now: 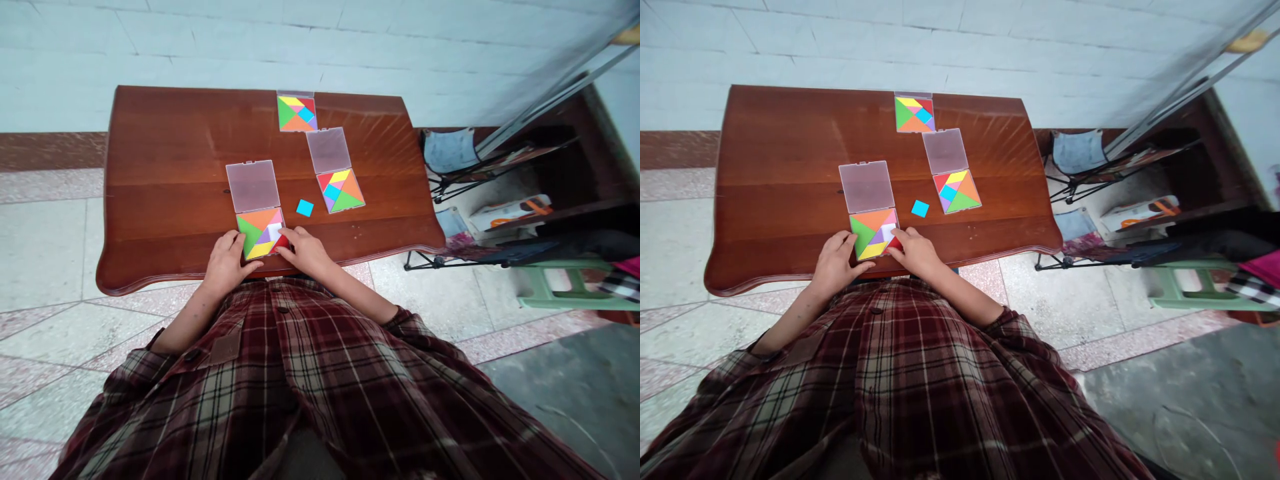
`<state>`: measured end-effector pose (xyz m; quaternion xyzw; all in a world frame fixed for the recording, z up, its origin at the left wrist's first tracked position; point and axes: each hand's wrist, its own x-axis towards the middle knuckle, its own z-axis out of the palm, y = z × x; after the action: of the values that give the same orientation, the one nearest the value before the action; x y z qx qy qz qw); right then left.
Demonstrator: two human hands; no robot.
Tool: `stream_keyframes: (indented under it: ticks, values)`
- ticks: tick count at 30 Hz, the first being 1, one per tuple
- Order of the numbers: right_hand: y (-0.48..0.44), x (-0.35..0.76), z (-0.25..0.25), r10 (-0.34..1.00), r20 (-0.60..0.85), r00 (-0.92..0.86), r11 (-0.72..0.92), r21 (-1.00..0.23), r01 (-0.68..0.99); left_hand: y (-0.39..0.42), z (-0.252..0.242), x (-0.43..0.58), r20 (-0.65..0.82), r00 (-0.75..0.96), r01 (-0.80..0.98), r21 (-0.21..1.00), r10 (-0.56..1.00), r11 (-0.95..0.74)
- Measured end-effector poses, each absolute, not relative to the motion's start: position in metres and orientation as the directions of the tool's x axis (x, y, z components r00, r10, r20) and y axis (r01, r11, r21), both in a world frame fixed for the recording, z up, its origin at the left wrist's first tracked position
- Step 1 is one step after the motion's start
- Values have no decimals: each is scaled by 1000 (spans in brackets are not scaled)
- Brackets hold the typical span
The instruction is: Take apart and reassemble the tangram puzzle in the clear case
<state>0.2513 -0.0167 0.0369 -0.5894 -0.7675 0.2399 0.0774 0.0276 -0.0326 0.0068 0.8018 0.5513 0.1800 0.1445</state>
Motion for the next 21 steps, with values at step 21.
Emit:
stream_keyframes:
  ticks: [21]
  values:
    - [-21,266,26,983,-52,-177,114,-584,804,-23,1,22,168,326,804,468,930,-367]
